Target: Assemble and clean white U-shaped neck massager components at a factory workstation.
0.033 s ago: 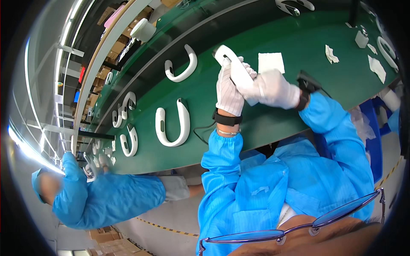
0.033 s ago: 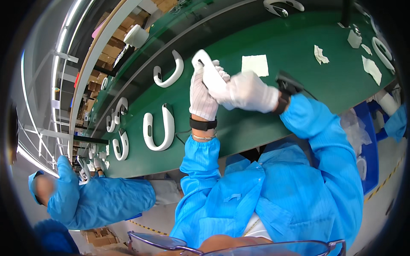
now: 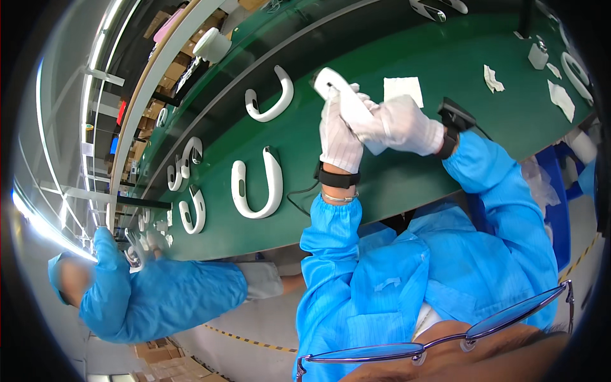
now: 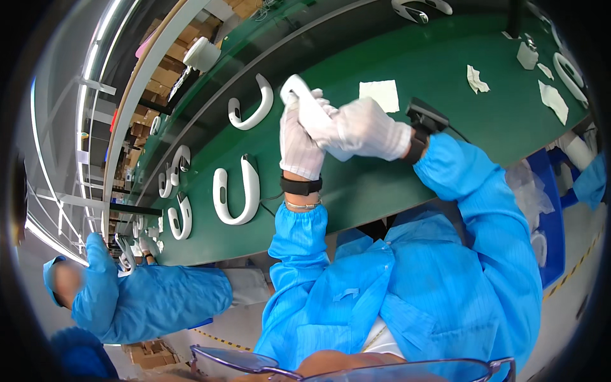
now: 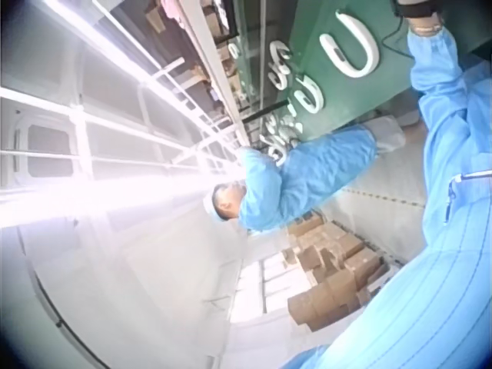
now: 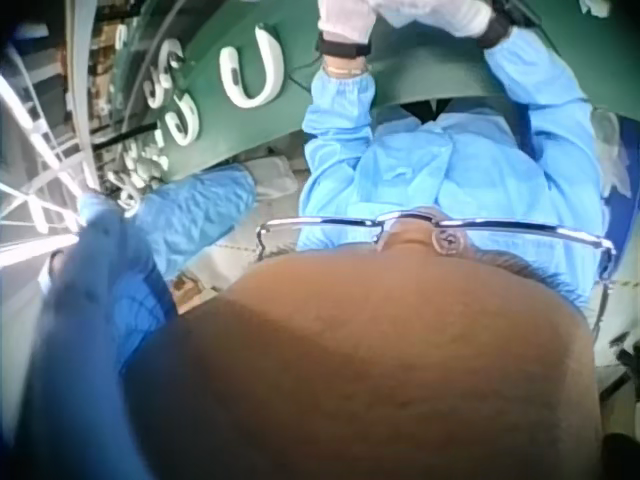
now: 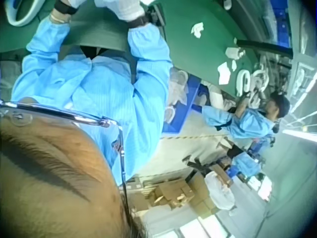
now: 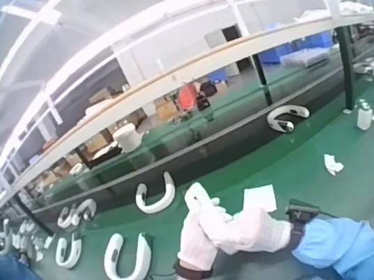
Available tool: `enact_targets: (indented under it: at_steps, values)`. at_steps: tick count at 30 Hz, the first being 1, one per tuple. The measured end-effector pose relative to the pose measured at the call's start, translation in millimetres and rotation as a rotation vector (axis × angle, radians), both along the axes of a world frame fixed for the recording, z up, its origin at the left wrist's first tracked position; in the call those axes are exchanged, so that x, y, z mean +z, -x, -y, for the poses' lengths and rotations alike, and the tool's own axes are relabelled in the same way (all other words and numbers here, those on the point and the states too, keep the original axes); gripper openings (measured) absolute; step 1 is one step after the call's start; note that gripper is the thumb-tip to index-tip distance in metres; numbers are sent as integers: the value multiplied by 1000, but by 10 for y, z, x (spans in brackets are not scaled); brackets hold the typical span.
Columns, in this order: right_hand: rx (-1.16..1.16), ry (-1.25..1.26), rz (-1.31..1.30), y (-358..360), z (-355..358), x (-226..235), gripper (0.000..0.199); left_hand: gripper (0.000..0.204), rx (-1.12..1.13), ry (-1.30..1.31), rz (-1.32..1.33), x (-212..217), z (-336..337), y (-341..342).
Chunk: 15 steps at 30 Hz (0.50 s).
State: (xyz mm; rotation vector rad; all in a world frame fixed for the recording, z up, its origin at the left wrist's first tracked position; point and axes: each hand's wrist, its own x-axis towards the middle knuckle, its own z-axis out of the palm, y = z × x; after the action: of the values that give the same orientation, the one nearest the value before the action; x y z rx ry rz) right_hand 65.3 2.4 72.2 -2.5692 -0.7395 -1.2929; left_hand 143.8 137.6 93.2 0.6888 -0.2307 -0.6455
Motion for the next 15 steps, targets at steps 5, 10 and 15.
enact_targets:
  at_steps: [5,10,15]
  values:
    - [106,-74,135,-74,-48,-46,39,39,27,125,-118,181,-147,-142]
    - [101,-14,68,20,146,-392,24,38,58,208,-111,135,-157,-191]
    - [140,-200,-39,82,128,-387,13,29,88,320,-121,140,-312,-240]
